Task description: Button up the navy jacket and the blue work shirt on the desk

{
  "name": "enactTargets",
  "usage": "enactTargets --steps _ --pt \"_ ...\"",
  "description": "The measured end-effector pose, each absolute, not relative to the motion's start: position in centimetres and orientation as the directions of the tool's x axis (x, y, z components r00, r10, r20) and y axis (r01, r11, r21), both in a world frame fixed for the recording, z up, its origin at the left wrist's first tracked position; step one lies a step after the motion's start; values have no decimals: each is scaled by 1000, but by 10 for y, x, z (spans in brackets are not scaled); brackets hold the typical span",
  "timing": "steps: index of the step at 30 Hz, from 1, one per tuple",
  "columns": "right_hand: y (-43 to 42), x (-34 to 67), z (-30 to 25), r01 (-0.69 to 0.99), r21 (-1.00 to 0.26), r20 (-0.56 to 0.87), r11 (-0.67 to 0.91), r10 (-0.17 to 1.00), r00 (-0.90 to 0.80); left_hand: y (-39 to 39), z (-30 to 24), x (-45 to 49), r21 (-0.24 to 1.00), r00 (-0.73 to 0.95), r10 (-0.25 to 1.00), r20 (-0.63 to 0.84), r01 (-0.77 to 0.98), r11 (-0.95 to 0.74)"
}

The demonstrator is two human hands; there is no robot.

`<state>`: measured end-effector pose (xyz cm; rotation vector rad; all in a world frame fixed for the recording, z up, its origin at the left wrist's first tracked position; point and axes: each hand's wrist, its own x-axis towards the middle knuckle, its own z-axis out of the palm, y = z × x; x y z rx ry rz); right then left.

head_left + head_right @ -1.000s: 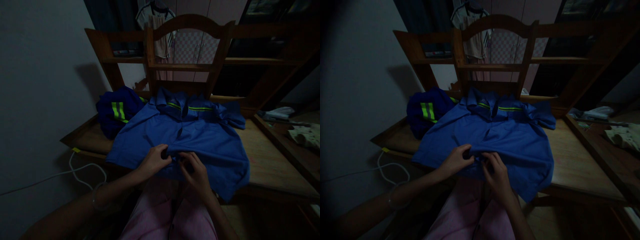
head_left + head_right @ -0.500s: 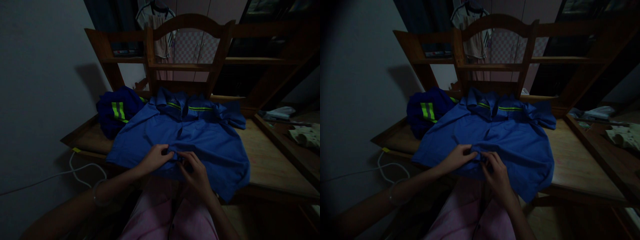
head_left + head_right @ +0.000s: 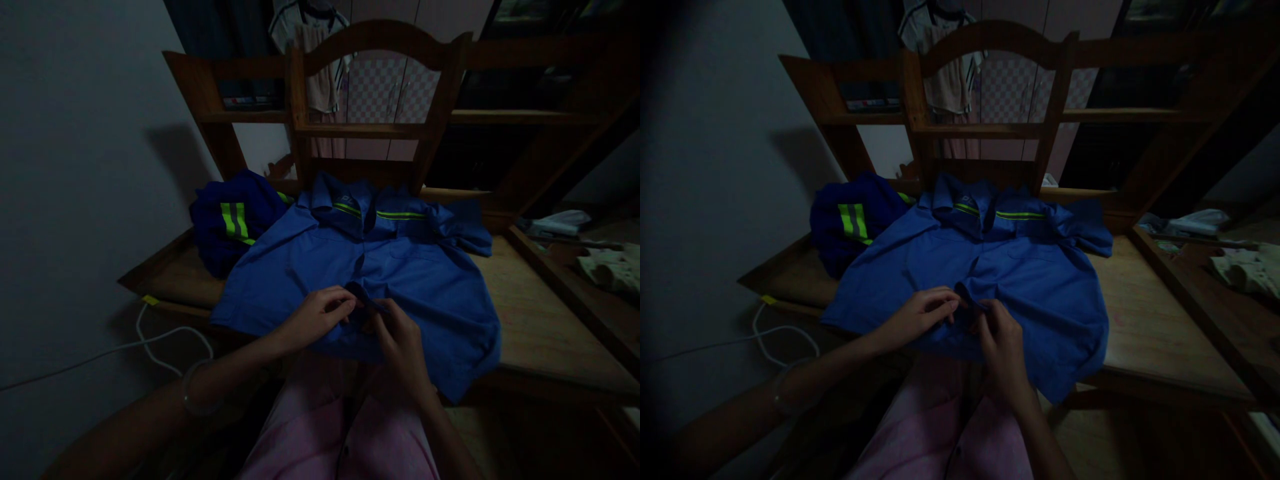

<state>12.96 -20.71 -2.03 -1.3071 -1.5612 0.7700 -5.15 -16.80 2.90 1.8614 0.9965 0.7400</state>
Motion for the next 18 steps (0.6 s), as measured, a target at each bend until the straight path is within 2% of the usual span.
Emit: enactTargets --steps 8,18 --pt "-205 131 -18 296 -935 209 197 978 12 -155 11 -62 812 422 899 116 481 -331" --pt "-206 130 -15 291 -940 194 180 981 21 -158 11 -64 890 513 857 -51 412 -194"
